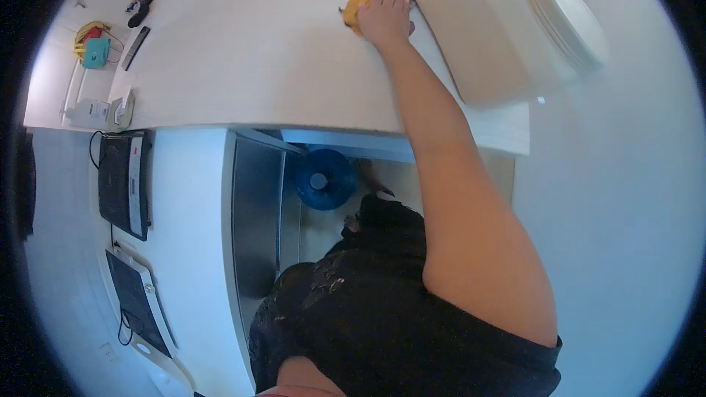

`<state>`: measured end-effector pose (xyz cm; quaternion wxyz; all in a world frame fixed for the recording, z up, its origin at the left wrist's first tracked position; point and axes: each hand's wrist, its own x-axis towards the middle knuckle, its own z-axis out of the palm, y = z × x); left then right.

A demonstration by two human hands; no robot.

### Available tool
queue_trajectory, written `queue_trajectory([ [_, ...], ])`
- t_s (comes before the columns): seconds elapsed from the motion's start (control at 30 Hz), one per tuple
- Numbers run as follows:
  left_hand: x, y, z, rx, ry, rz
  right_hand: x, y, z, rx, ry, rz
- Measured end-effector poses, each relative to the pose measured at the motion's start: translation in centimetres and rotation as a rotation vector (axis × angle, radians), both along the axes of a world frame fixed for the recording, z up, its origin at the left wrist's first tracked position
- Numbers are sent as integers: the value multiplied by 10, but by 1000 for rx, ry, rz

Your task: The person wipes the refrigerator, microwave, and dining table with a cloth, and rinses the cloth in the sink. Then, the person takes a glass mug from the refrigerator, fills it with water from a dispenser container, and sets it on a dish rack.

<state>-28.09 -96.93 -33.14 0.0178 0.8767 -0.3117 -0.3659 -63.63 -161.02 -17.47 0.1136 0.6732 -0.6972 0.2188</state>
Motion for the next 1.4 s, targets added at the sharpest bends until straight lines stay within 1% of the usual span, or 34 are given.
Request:
queue_trajectory([
  [0.1, 1, 9, -7, -20, 4, -44, -19, 80, 4, 55, 58, 46],
  [0.17, 5, 11, -11, -40, 6, -74, -45, 140, 13, 120, 239, 99],
  [0.23, 5, 12, -17, -62, 16, -99, -67, 203, 26, 41, 312, 228],
  [0.3, 9, 9, -20, -92, 22, -128, -86, 250, 21, 1, -28, 190],
  [0.37, 14, 4, -25, -93, 19, -161, -97, 287, 40, 191, 23, 99],
  [0.4, 21, 1, -35, -86, 30, -191, -98, 293, 59, 175, 24, 118],
  [0.47, 23, 2, -51, -121, 2, -145, -93, 292, 100, 649, -617, 149],
  [0.5, 25, 6, -52, -131, -18, -126, -83, 283, 111, 652, -617, 167],
  [0.53, 24, 5, -49, -133, -24, -110, -71, 268, 120, 601, -907, 177],
  [0.6, 19, 2, -42, -52, -37, -77, -60, 229, 106, 551, -1198, 198],
  [0.67, 11, 4, -35, -23, -26, -53, -60, 171, 41, 109, -297, 172],
  [0.7, 4, 4, -30, 15, -7, -43, -55, 146, 23, 108, -297, 188],
  [0.77, -10, 4, -14, 20, -2, -13, -41, 98, -3, -207, -66, 205],
  [0.8, -15, 7, -12, 29, 7, 5, -34, 72, -2, -190, -66, 221],
  [0.87, -25, 11, -7, 62, 16, 46, -13, 27, 13, -112, -168, 275],
  [0.93, -33, 11, -5, 94, 16, 91, 33, 15, 37, 156, -183, 390],
  [1.0, -37, 9, -8, 131, 10, 125, 92, 59, 52, 516, -255, 507],
  [1.03, -38, 9, -11, 154, 8, 138, 119, 97, 49, 389, -114, 664],
  [1.07, -38, 7, -13, 173, 10, 149, 137, 123, 40, 535, -27, 797],
  [1.1, -38, 5, -15, 200, 5, 160, 152, 138, 6, 796, -723, 1080],
  [1.13, -37, 1, -18, 220, 2, 169, 152, 134, -18, 880, -1092, 1196],
  [1.17, -38, -1, -20, 231, -3, 178, 155, 134, -21, 988, -1461, 1303],
  [1.2, -37, -4, -19, 249, -4, 185, 150, 131, 55, 1004, -1245, 1130],
  [1.23, -37, -9, -19, 264, 1, 193, 143, 125, 97, 1008, -1026, 956],
  [1.27, -36, -13, -19, 283, -1, 202, 134, 75, 72, 479, -689, 967],
  [1.3, -36, -16, -16, 308, -1, 213, 121, 37, 96, 731, -1087, 585],
  [1.33, -36, -19, -15, 327, -1, 225, 102, -34, 68, 436, -1303, 572],
  [1.37, -35, -22, -15, 328, -5, 242, 84, -65, 67, 188, -1297, 518],
  [1.4, -34, -18, -20, 295, 3, 277, 54, -106, 49, -30, -923, 327],
])
